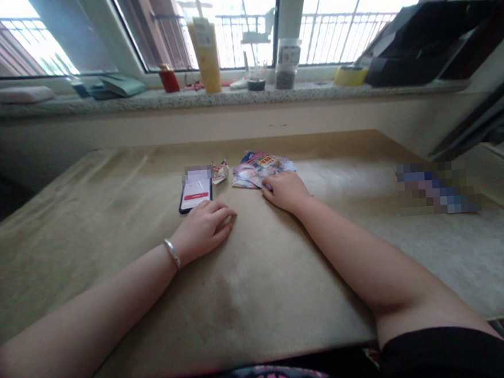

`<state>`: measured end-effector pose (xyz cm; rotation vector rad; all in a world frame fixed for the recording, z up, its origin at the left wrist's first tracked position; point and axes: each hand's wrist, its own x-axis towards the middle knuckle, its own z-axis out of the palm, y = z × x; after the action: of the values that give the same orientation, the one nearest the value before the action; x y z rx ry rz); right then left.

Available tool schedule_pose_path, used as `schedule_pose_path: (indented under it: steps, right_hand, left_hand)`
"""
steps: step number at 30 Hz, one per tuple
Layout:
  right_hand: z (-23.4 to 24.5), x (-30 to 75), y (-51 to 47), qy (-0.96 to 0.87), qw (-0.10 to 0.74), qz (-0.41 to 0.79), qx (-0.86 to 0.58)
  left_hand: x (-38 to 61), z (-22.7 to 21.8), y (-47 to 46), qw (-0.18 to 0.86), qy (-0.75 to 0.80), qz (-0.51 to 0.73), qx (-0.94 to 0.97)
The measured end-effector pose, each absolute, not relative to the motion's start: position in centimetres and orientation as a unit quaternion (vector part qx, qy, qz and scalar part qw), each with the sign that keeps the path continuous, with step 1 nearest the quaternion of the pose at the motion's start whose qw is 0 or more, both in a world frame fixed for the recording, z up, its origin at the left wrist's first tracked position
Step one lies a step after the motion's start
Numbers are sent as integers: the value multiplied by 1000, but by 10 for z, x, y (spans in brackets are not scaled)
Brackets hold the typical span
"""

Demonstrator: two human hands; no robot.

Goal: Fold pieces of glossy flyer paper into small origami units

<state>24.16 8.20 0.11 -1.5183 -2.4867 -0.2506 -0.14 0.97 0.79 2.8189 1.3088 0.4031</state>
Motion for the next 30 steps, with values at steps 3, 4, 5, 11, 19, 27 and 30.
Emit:
schedule_pose_path:
  steps: [3, 4, 5, 11, 19, 27, 30]
  right_hand:
    - [6, 240, 76, -831, 83, -119, -537]
    - [7, 239, 75, -824, 78, -128, -546]
    - [8, 239, 74, -818, 75, -135, -554]
    - [3, 238, 75, -823, 93, -146, -541]
    - [2, 238, 73, -841, 111, -144, -510]
    - [-1, 246, 75, -847, 185, -9, -499]
    - [1, 249, 68, -851, 185, 0, -492]
  left_hand:
    - [-2, 6, 10, 0, 415, 128, 901]
    - [-2, 6, 10, 0, 415, 128, 901]
    - [-2, 6, 10, 0, 416, 128, 901]
    - [-2, 7, 9, -3, 416, 129, 900]
    - [-2, 6, 10, -1, 412, 131, 902]
    - [-3, 7, 10, 1, 410, 127, 903]
    - [-3, 7, 10, -3, 405, 130, 905]
